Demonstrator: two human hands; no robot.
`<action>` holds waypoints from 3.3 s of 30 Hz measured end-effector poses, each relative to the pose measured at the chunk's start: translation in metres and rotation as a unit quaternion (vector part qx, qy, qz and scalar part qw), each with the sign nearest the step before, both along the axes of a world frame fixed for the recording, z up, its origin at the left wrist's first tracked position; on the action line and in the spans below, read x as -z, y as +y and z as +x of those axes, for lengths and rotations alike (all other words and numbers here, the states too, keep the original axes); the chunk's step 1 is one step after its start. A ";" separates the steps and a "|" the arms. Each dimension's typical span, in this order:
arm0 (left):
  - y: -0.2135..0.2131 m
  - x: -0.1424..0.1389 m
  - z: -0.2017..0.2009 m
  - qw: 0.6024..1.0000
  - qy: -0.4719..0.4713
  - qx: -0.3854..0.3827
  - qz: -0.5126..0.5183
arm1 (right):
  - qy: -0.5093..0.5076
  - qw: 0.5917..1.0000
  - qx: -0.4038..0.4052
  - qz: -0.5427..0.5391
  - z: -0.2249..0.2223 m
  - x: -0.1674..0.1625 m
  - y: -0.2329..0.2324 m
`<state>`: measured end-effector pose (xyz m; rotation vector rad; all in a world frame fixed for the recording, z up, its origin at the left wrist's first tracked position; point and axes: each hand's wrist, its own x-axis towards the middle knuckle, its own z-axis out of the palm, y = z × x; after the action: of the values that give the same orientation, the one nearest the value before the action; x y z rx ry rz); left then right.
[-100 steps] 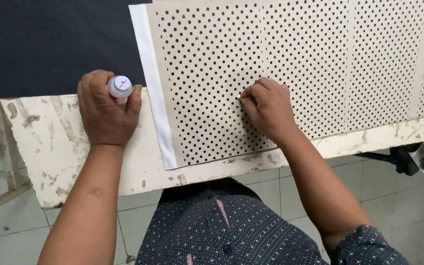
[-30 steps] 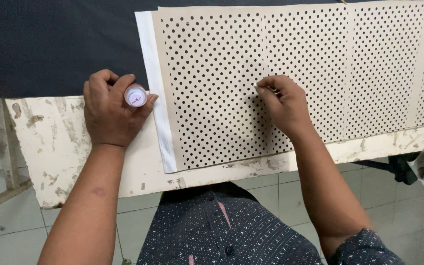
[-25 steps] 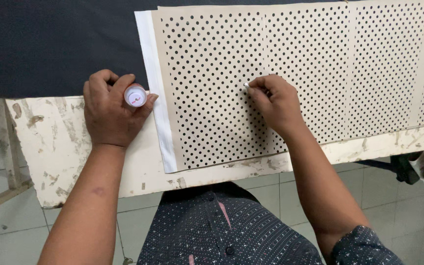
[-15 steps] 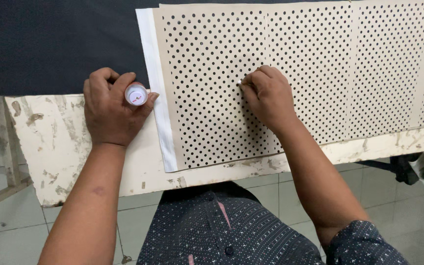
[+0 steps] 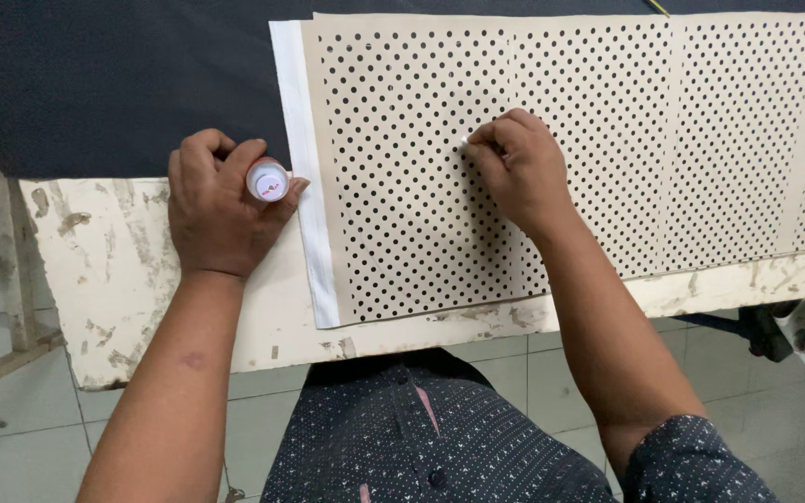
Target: The person unrolls a perforated stencil on a table, then uses a small bottle to apply adhesive through the holes onto the surface below. The person works systematically across the stencil, moving the bottle from left to right while holding the stencil in place.
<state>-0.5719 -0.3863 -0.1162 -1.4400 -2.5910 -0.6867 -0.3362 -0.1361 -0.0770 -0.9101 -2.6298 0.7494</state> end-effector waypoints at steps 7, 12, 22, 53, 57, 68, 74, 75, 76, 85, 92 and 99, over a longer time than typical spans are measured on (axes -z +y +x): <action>0.001 -0.001 0.000 1.000 0.003 0.003 0.003 | -0.014 0.997 -0.052 0.056 -0.004 0.002 0.001; 0.001 -0.001 0.000 1.000 0.005 0.002 0.003 | -0.013 0.999 -0.032 0.021 -0.006 0.001 0.003; 0.001 0.001 -0.001 1.000 0.012 -0.001 0.003 | -0.030 0.999 -0.025 -0.005 -0.006 0.002 0.007; 0.004 -0.015 0.001 0.996 0.035 0.047 0.064 | 0.163 0.822 0.053 -0.542 -0.070 0.003 -0.117; 0.006 -0.024 0.007 0.997 0.057 0.027 0.038 | 0.187 0.811 0.063 -0.551 -0.071 0.003 -0.120; 0.006 -0.069 0.027 0.997 0.049 0.034 -0.053 | 0.203 0.766 0.110 -0.600 -0.068 0.007 -0.113; 0.010 -0.075 0.034 0.994 0.085 0.023 -0.063 | 0.186 0.785 0.092 -0.584 -0.067 0.010 -0.110; 0.010 -0.077 0.035 0.994 0.088 0.026 -0.059 | 0.191 0.781 0.089 -0.588 -0.067 0.010 -0.110; 0.011 -0.079 0.035 0.995 0.080 0.028 -0.062 | 0.196 0.777 0.085 -0.592 -0.067 0.010 -0.110; 0.013 -0.090 0.040 0.994 0.073 0.025 -0.082 | 0.171 0.797 0.091 -0.572 -0.066 0.012 -0.110; 0.011 -0.059 0.030 0.998 0.001 0.034 -0.061 | 0.147 0.835 0.104 -0.520 -0.050 0.007 -0.096; 0.031 -0.009 0.014 0.990 -0.069 0.069 0.098 | 0.111 0.902 0.171 -0.381 -0.029 0.010 -0.045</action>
<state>-0.5583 -0.3555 -0.1077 -1.5704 -2.4523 -1.0621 -0.3655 -0.1815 -0.0867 -1.3213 -1.8748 1.7025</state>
